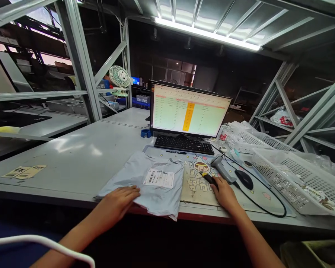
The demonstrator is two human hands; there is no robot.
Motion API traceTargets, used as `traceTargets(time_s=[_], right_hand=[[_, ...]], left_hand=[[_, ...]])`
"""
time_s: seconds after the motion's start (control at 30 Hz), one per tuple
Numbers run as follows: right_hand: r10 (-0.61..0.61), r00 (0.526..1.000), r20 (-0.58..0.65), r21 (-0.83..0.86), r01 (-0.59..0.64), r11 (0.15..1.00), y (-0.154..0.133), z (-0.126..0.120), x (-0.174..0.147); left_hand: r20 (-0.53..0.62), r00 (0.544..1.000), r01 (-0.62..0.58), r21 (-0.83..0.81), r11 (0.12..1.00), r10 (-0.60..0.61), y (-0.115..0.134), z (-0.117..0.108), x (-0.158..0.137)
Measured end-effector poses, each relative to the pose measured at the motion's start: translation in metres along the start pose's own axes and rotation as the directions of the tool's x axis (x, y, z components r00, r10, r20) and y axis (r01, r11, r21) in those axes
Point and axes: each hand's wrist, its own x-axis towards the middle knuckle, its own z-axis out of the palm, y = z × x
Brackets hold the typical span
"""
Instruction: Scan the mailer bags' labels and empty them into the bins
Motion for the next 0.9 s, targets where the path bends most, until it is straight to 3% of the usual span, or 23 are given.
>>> traceTargets(time_s=[0.1, 0.2, 0.33, 0.4, 0.47, 0.6, 0.73, 0.83, 0.9], right_hand=[[0.021, 0.998, -0.065, 0.091, -0.016, 0.996, -0.004, -0.002, 0.006], [0.048, 0.98, -0.195, 0.344, 0.023, 0.939, -0.018, -0.027, 0.022], [0.086, 0.976, -0.201, 0.74, 0.094, 0.666, -0.052, -0.091, 0.037], [0.058, 0.974, -0.217, 0.839, 0.156, 0.522, -0.074, -0.124, 0.041], [0.021, 0.96, -0.278, 0.859, 0.239, 0.454, -0.094, -0.149, 0.046], [-0.06, 0.945, -0.322, 0.82, 0.31, 0.481, -0.107, -0.162, 0.06], [-0.068, 0.942, -0.328, 0.787, 0.313, 0.532, -0.091, -0.151, 0.074], [0.002, 0.911, -0.412, 0.679, 0.306, 0.667, -0.076, -0.15, 0.08], [0.049, 0.859, -0.509, 0.549, 0.28, 0.788, -0.072, -0.157, 0.078]], left_hand=[[-0.139, 0.99, 0.001, 0.047, 0.999, 0.006, 0.007, -0.037, 0.018], [-0.293, 0.955, -0.001, 0.173, 0.985, 0.053, 0.023, -0.082, 0.05], [-0.348, 0.937, 0.112, 0.283, 0.953, -0.006, 0.051, -0.139, 0.105], [-0.319, 0.946, 0.16, 0.285, 0.945, -0.064, 0.066, -0.156, 0.134], [-0.252, 0.965, 0.144, 0.262, 0.954, -0.076, 0.081, -0.163, 0.157], [-0.127, 0.986, 0.132, 0.183, 0.974, -0.11, 0.097, -0.155, 0.181], [-0.049, 0.979, 0.202, 0.134, 0.97, -0.197, 0.075, -0.147, 0.175], [-0.008, 0.967, 0.256, 0.065, 0.965, -0.256, 0.046, -0.146, 0.166], [-0.068, 0.963, 0.257, -0.06, 0.965, -0.261, 0.034, -0.145, 0.162]])
